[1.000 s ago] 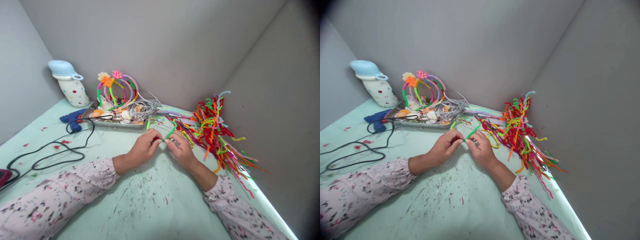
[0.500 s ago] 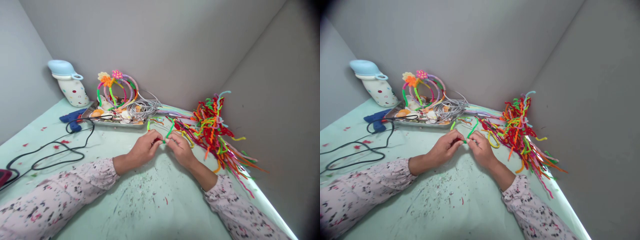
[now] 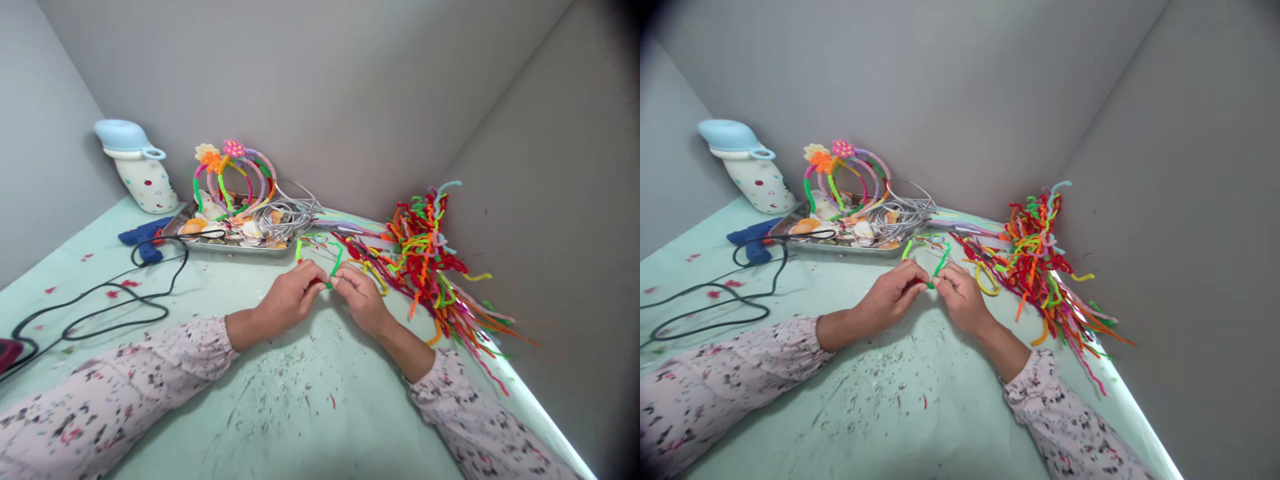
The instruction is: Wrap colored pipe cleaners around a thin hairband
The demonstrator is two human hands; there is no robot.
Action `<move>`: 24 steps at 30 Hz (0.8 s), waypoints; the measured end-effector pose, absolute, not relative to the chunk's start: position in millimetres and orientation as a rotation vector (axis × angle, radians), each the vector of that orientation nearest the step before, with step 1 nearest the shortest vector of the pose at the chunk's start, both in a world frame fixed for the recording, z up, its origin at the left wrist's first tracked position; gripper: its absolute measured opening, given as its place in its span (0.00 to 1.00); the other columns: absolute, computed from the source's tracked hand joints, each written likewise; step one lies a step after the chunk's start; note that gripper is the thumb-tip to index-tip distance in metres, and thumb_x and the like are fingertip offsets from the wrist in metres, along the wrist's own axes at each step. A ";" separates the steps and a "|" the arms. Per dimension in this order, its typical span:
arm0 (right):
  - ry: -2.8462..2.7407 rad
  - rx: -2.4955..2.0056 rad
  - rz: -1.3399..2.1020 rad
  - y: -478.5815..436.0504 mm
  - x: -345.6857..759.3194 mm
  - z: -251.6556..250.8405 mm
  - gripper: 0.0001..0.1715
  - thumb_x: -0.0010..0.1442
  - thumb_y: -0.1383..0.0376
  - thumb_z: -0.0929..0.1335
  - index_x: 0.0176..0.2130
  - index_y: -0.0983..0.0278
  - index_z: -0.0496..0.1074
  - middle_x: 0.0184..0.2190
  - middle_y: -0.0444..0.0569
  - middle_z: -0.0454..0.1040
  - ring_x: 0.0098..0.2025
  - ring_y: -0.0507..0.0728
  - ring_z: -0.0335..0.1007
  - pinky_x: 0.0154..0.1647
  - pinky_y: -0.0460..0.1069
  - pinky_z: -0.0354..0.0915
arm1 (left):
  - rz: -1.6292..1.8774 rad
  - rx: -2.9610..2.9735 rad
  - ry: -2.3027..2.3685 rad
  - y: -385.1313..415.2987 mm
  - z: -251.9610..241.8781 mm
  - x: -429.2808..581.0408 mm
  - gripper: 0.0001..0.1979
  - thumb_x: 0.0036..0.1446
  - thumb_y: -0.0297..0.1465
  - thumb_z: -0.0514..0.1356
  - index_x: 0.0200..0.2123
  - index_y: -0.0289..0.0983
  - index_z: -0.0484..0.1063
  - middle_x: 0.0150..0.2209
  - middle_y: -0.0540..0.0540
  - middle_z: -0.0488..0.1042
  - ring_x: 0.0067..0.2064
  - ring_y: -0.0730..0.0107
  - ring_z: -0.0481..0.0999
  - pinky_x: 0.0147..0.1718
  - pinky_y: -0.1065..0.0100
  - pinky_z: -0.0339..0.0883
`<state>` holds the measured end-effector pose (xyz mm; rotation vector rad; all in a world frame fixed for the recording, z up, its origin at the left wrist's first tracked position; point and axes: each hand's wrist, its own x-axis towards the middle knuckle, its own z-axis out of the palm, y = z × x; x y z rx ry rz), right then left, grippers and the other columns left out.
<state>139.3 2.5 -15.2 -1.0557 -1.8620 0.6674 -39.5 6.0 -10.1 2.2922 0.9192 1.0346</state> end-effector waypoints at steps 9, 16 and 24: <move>-1.853 -1.060 0.607 2.1 140.4 -16.5 0.12 0.62 0.63 0.63 0.27 0.62 0.66 0.26 0.43 0.64 0.32 0.54 0.63 0.36 0.49 0.59 | 1.055 2.255 0.955 6.7 -10.4 -40.3 0.05 0.62 0.28 0.52 0.36 0.36 0.67 0.33 0.48 0.68 0.36 0.69 0.66 0.37 0.67 0.61; -1.780 -0.999 0.055 -1.6 143.5 -16.7 0.08 0.56 0.64 0.70 0.37 0.59 0.68 0.36 0.48 0.70 0.42 0.59 0.67 0.47 0.56 0.62 | 1.111 2.120 1.069 7.7 -10.3 -39.7 0.05 0.62 0.29 0.52 0.36 0.36 0.66 0.31 0.49 0.68 0.33 0.70 0.67 0.32 0.69 0.60; -1.937 -0.957 -0.108 1.6 142.1 -20.5 0.05 0.57 0.64 0.70 0.37 0.57 0.71 0.35 0.47 0.73 0.40 0.58 0.68 0.45 0.56 0.60 | 1.115 2.122 1.053 6.9 -9.2 -38.7 0.05 0.61 0.29 0.53 0.34 0.36 0.66 0.29 0.49 0.68 0.32 0.70 0.67 0.32 0.69 0.60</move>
